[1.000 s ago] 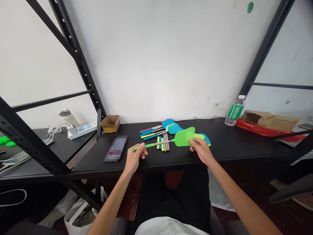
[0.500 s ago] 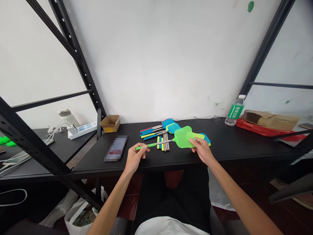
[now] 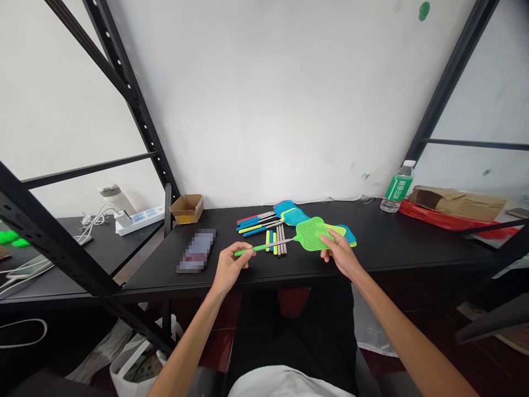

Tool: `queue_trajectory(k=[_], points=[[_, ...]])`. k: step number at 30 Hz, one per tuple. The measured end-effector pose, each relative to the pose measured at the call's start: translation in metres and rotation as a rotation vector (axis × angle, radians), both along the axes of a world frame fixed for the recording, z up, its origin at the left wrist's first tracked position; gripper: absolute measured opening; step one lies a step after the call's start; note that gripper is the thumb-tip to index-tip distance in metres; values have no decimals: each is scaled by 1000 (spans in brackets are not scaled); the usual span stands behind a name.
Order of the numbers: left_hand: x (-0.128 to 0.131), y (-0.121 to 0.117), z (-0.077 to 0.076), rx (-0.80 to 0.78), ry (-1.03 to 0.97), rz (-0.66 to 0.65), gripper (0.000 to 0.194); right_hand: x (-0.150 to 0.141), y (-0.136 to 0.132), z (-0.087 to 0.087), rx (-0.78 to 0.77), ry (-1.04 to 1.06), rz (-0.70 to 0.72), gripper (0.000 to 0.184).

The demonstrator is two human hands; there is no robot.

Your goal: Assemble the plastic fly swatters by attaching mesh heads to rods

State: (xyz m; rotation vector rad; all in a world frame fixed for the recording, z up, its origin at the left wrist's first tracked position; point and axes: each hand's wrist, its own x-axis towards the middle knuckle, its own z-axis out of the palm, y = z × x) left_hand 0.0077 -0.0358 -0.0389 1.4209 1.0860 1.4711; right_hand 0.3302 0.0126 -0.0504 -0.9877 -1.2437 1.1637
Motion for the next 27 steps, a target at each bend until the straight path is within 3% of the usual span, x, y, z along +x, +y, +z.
queue_trajectory(k=[11, 17, 27], points=[[3, -2, 6, -36, -128, -6, 36, 3, -1, 7, 41, 115, 73, 45], [3, -3, 5, -54, -118, -39, 49, 2, -4, 9, 55, 127, 117, 39], [4, 0, 2, 14, 21, 4, 47, -1, -2, 8, 66, 104, 40, 40]])
